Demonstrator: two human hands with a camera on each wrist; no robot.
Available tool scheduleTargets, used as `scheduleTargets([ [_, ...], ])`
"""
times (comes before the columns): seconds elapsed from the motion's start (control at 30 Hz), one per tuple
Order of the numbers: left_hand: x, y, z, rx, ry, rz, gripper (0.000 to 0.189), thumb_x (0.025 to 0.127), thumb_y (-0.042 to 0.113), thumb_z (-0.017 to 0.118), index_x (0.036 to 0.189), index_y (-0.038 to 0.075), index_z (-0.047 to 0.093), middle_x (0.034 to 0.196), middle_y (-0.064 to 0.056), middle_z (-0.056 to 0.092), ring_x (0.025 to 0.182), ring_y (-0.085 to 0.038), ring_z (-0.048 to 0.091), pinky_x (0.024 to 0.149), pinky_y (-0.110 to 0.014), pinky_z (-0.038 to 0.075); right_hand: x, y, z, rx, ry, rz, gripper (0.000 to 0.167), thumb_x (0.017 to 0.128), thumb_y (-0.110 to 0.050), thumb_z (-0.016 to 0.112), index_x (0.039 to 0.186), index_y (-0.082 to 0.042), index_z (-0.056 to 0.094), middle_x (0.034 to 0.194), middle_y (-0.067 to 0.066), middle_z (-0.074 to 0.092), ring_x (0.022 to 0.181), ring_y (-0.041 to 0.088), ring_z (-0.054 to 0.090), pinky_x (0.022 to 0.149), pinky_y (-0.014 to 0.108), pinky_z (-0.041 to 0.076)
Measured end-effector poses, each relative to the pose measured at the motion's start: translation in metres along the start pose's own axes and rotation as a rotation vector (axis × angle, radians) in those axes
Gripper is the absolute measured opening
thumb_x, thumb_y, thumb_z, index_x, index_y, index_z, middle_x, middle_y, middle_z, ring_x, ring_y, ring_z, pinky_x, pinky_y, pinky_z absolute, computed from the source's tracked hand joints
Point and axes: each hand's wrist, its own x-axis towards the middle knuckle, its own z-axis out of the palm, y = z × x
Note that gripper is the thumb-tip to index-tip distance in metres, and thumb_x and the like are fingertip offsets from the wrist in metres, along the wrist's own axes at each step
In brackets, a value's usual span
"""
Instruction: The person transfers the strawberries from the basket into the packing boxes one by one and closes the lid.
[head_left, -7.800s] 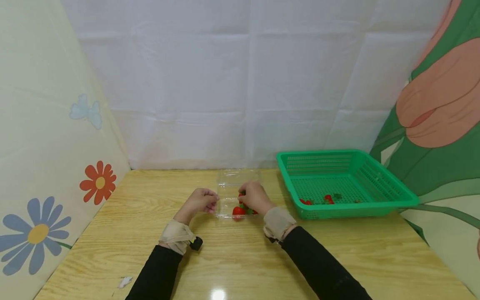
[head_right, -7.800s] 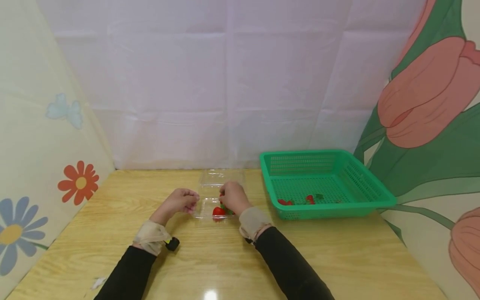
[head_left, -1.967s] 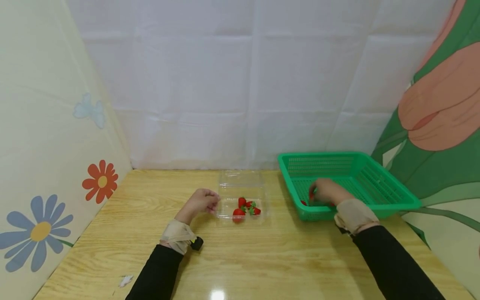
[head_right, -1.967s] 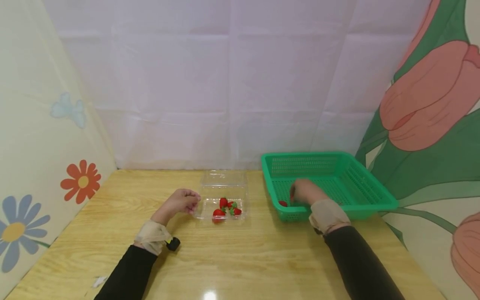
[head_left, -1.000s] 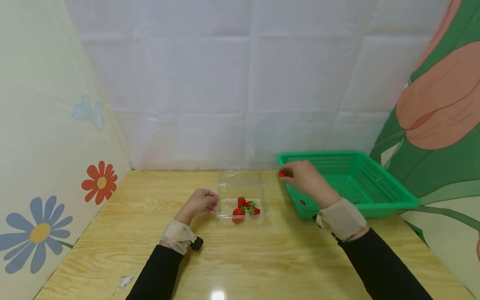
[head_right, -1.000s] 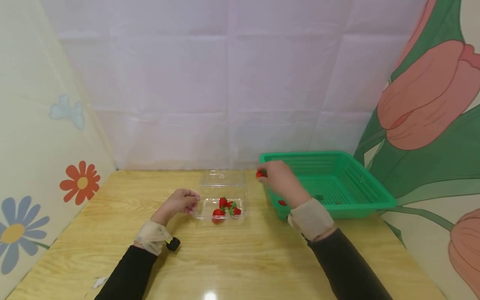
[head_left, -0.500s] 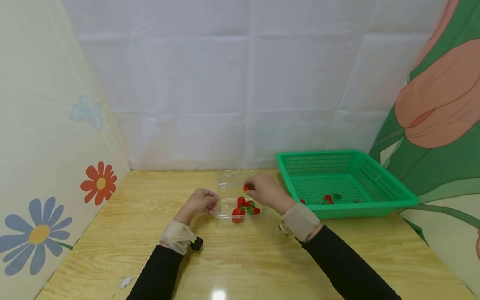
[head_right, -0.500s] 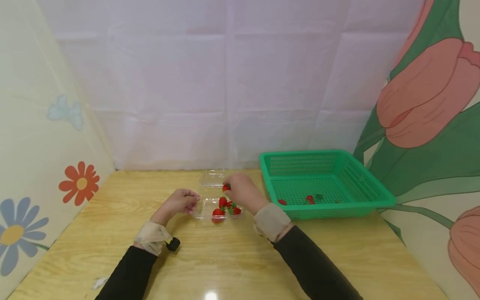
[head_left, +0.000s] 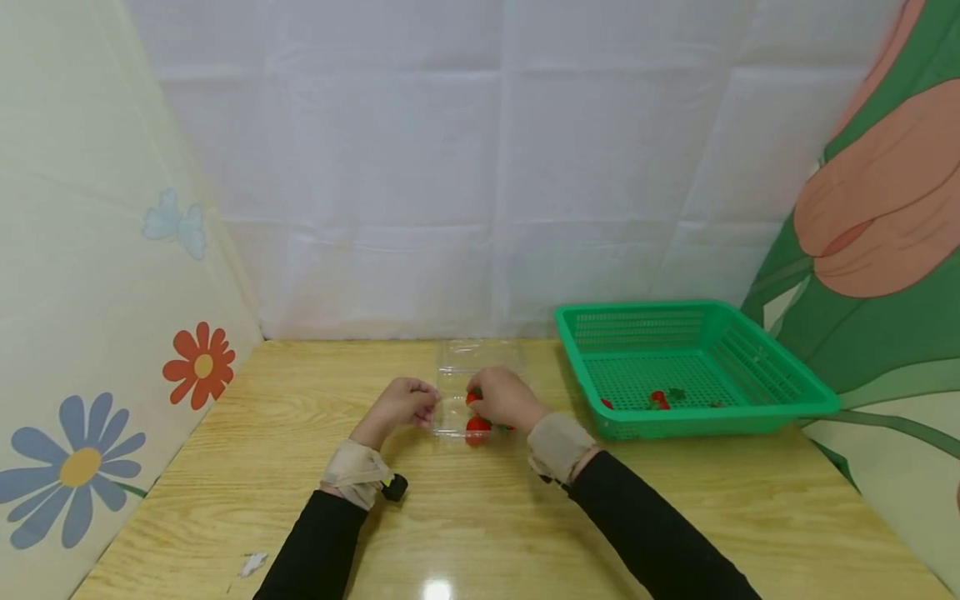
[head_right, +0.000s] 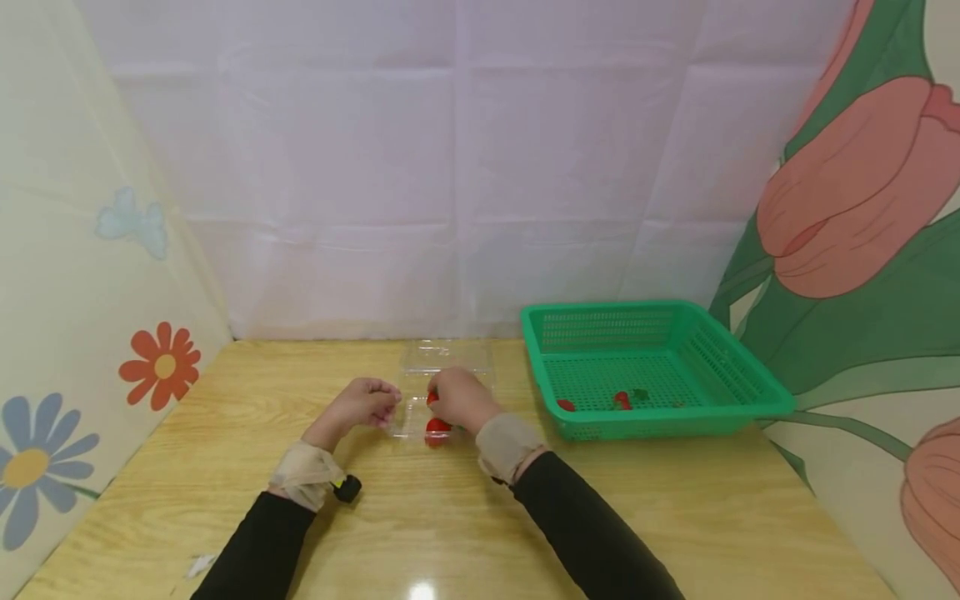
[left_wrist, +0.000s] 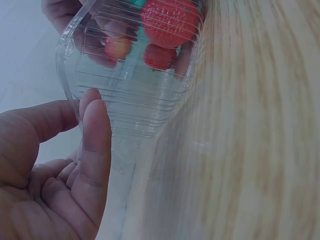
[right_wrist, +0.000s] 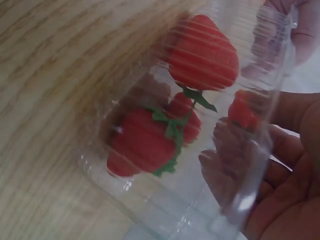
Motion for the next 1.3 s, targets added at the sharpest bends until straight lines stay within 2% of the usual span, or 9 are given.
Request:
scheduleTargets([
  [0.33, 0.001, 0.0, 0.0, 0.001, 0.008, -0.009, 0.017, 0.1, 0.004, 0.057, 0.107, -0.01, 0.063, 0.068, -0.004, 0.059, 0.057, -0.01, 0.058, 0.053, -0.022, 0.055, 0.007, -0.002, 0.013, -0.023, -0.028, 0.021, 0.019, 0.086, -0.011, 0.078, 0.103, -0.002, 0.077, 0.099, 0.008, 0.073, 0.093, 0.023, 0.065, 0.091, 0.038, 0.054],
  [0.43, 0.001, 0.001, 0.0, 0.001, 0.01, -0.011, 0.017, 0.101, 0.004, 0.056, 0.107, -0.011, 0.062, 0.068, -0.004, 0.059, 0.057, -0.01, 0.057, 0.054, -0.022, 0.054, 0.008, -0.004, 0.014, -0.035, -0.022, 0.028, 0.016, 0.085, -0.011, 0.078, 0.098, -0.003, 0.077, 0.094, 0.006, 0.073, 0.086, 0.021, 0.064, 0.086, 0.036, 0.055],
  [0.6, 0.0, 0.001, -0.001, 0.01, 0.02, -0.016, 0.017, 0.101, 0.005, 0.056, 0.108, -0.01, 0.063, 0.069, -0.005, 0.06, 0.057, -0.011, 0.058, 0.054, -0.022, 0.055, 0.011, -0.007, 0.015, -0.068, -0.01, 0.047, 0.002, 0.082, -0.01, 0.075, 0.081, -0.008, 0.075, 0.078, 0.001, 0.068, 0.07, 0.017, 0.057, 0.068, 0.032, 0.051],
  [0.73, -0.001, 0.001, -0.001, 0.013, 0.023, -0.016, 0.018, 0.101, 0.005, 0.056, 0.107, -0.01, 0.064, 0.07, -0.006, 0.06, 0.058, -0.012, 0.058, 0.054, -0.022, 0.054, 0.011, -0.011, 0.017, -0.068, -0.015, 0.084, 0.013, 0.08, -0.007, 0.074, 0.069, -0.011, 0.068, 0.068, -0.001, 0.061, 0.063, 0.016, 0.051, 0.057, 0.03, 0.044],
  [0.87, -0.001, 0.0, 0.001, 0.013, 0.018, -0.02, 0.019, 0.102, 0.005, 0.056, 0.109, -0.01, 0.064, 0.071, -0.006, 0.061, 0.059, -0.012, 0.059, 0.054, -0.022, 0.055, 0.011, -0.012, 0.021, -0.089, -0.027, 0.099, 0.03, 0.077, -0.005, 0.071, 0.055, -0.015, 0.053, 0.057, -0.004, 0.048, 0.056, 0.015, 0.043, 0.049, 0.028, 0.034],
  [1.0, -0.002, 0.0, 0.001, 0.02, 0.018, -0.015, 0.019, 0.102, 0.006, 0.056, 0.109, -0.01, 0.064, 0.07, -0.006, 0.061, 0.058, -0.012, 0.059, 0.054, -0.023, 0.055, 0.013, -0.012, 0.024, -0.115, -0.044, 0.097, 0.043, 0.078, -0.004, 0.069, 0.05, -0.018, 0.04, 0.05, -0.005, 0.033, 0.051, 0.015, 0.031, 0.047, 0.028, 0.025],
  [1.13, -0.001, 0.0, 0.001, 0.024, 0.019, -0.009, 0.019, 0.101, 0.006, 0.056, 0.109, -0.009, 0.064, 0.07, -0.006, 0.061, 0.059, -0.012, 0.059, 0.055, -0.023, 0.055, 0.015, -0.012, 0.026, -0.137, -0.055, 0.088, 0.045, 0.08, -0.003, 0.068, 0.05, -0.017, 0.038, 0.05, -0.004, 0.03, 0.052, 0.016, 0.028, 0.048, 0.029, 0.023],
  [1.3, -0.001, 0.0, -0.001, 0.028, 0.021, -0.013, 0.019, 0.102, 0.006, 0.056, 0.109, -0.01, 0.064, 0.071, -0.006, 0.061, 0.059, -0.012, 0.059, 0.055, -0.023, 0.055, 0.018, -0.012, 0.028, -0.158, -0.062, 0.077, 0.044, 0.081, -0.003, 0.068, 0.049, -0.017, 0.04, 0.049, -0.005, 0.036, 0.05, 0.015, 0.035, 0.046, 0.026, 0.029],
])
